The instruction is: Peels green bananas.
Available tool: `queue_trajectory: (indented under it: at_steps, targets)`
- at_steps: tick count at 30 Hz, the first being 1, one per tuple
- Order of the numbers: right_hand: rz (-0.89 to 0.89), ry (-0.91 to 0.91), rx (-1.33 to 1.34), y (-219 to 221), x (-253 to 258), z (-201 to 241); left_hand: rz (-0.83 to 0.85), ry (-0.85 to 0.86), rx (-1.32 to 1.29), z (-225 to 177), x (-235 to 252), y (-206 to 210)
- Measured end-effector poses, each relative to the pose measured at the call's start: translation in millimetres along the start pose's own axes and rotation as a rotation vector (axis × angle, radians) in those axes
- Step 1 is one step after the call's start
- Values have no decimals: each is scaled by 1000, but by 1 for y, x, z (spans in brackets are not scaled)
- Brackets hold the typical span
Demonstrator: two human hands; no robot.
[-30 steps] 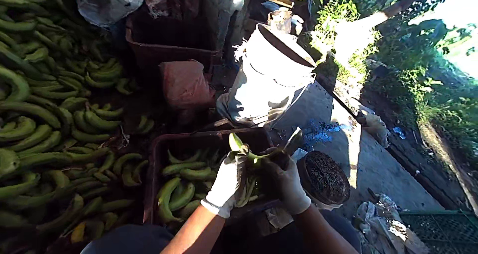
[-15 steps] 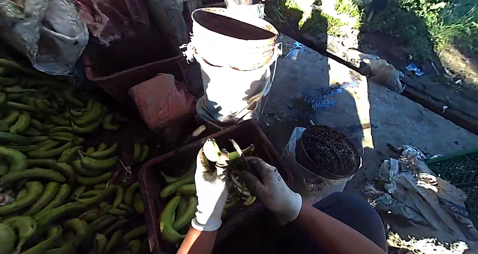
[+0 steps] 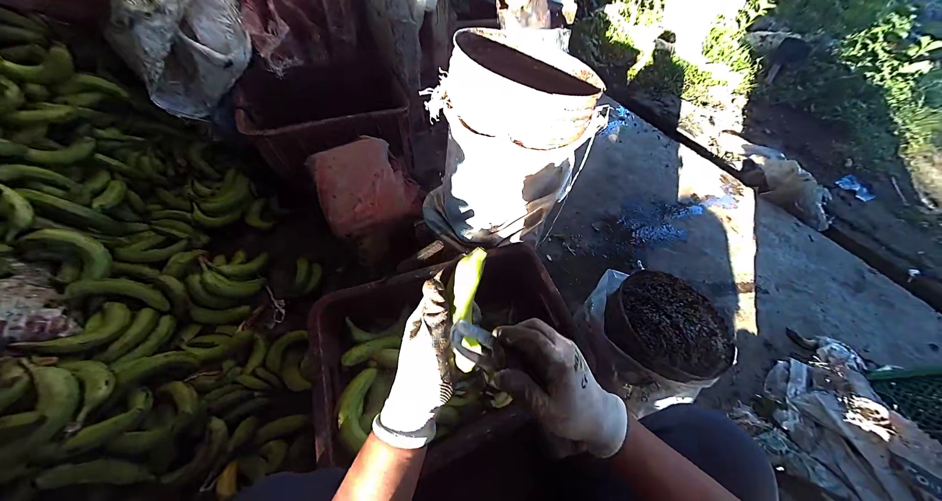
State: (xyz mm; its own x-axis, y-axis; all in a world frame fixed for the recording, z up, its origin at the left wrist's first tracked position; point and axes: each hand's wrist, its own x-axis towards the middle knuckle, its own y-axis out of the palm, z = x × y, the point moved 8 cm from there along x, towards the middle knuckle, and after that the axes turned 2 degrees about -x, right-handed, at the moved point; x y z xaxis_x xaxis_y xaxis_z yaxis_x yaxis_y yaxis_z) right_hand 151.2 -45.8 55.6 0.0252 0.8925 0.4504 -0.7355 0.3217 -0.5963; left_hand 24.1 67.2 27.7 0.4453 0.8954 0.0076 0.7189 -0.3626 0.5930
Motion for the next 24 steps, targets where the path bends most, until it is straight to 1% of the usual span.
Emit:
queue_trajectory:
  at_steps: [1, 3, 4, 6, 8, 9, 11, 12, 13, 15, 17, 20, 21, 22, 24]
  targets:
    - [20, -25, -28, 2, -1, 2, -8, -8, -16, 1, -3, 1]
    - [26, -27, -61, 4, -2, -1, 44, 23, 18, 4, -8, 4]
    - [1, -17, -94, 2, -2, -5, 70, 39, 62, 5, -10, 6]
    - [-121, 39, -218, -8, -1, -21, 68, 47, 223, 10, -12, 10]
    - [-253, 178, -320, -28, 4, -49, 37, -44, 409, 21, -8, 12]
    - [-293, 280, -342, -40, 7, -64, 25, -101, 445, 26, -6, 13]
    - [-331, 440, -338, -64, 9, -84, 13, -174, 346, 34, 0, 14]
    - [-333, 471, -327, -72, 8, -85, 22, -191, 282, 36, 3, 13]
    - [-328, 470, -301, -76, 6, -81, 35, -192, 231, 35, 5, 11]
    - [-269, 404, -168, -66, 0, -61, 46, -173, 139, 32, 9, 8]
    - [-142, 323, -12, -40, -7, -37, 10, -130, 100, 26, 10, 5]
    - [42, 235, 55, -3, -16, -18, -47, -60, 95, 20, 5, -1]
    - [58, 229, 55, 3, -17, -19, -27, -36, 81, 19, 3, -1]
    - [38, 226, 33, 4, -15, -22, 21, -12, 86, 18, 1, 1]
    - [-112, 222, -88, -8, -8, -33, 64, 13, 187, 17, -3, 7]
